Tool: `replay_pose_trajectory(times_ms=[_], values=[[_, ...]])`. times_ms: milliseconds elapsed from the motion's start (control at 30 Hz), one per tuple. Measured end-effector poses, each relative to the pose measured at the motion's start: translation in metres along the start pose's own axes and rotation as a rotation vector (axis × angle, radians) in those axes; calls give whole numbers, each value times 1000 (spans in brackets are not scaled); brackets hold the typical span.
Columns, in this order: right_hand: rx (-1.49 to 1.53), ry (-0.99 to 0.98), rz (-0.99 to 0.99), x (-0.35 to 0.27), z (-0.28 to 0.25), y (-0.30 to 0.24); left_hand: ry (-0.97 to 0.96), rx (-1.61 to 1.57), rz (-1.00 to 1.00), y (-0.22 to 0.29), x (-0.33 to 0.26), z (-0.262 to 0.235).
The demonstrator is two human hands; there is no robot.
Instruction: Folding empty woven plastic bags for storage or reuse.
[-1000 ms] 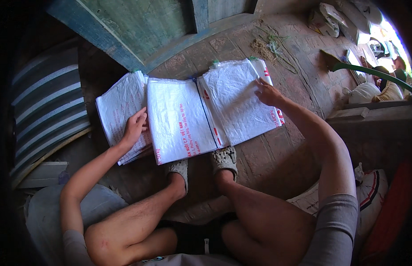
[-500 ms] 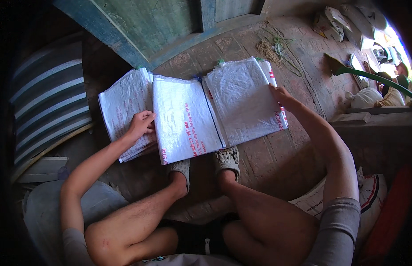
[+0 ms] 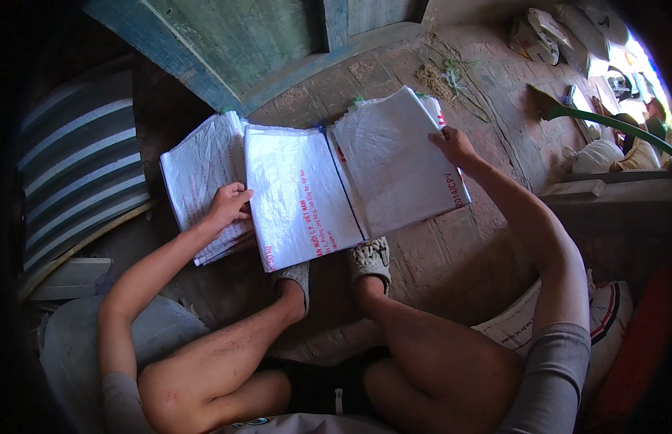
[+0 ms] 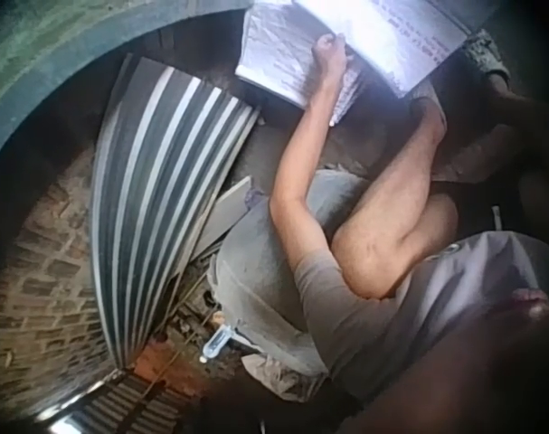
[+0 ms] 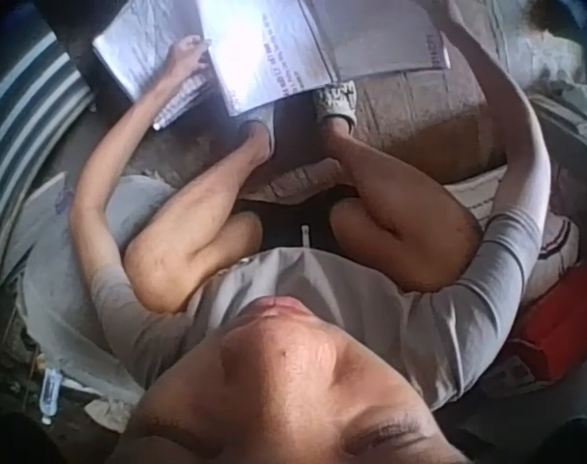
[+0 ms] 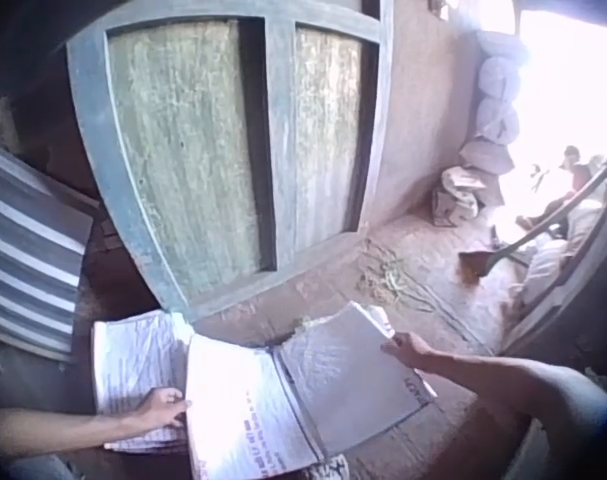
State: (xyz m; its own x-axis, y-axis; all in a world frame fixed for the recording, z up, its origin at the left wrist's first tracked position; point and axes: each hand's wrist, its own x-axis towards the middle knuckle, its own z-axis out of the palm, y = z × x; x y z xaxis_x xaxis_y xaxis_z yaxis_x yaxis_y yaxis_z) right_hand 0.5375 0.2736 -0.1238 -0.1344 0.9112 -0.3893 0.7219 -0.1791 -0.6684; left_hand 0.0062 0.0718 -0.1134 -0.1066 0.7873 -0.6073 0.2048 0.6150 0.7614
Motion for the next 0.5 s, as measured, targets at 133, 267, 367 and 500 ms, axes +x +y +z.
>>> replay_pose_trajectory(times_ms=[133,267,367,500], values=[[17,74,-52,-8,7,-20,5,62,88,3,-8,6],[30,131,-69,-5,10,-41,13,96,174,15,-14,14],[73,109,-91,-17,15,-70,11,60,265,43,-36,30],[232,36,-100,-48,29,-125,39,177,443,58,-42,40]])
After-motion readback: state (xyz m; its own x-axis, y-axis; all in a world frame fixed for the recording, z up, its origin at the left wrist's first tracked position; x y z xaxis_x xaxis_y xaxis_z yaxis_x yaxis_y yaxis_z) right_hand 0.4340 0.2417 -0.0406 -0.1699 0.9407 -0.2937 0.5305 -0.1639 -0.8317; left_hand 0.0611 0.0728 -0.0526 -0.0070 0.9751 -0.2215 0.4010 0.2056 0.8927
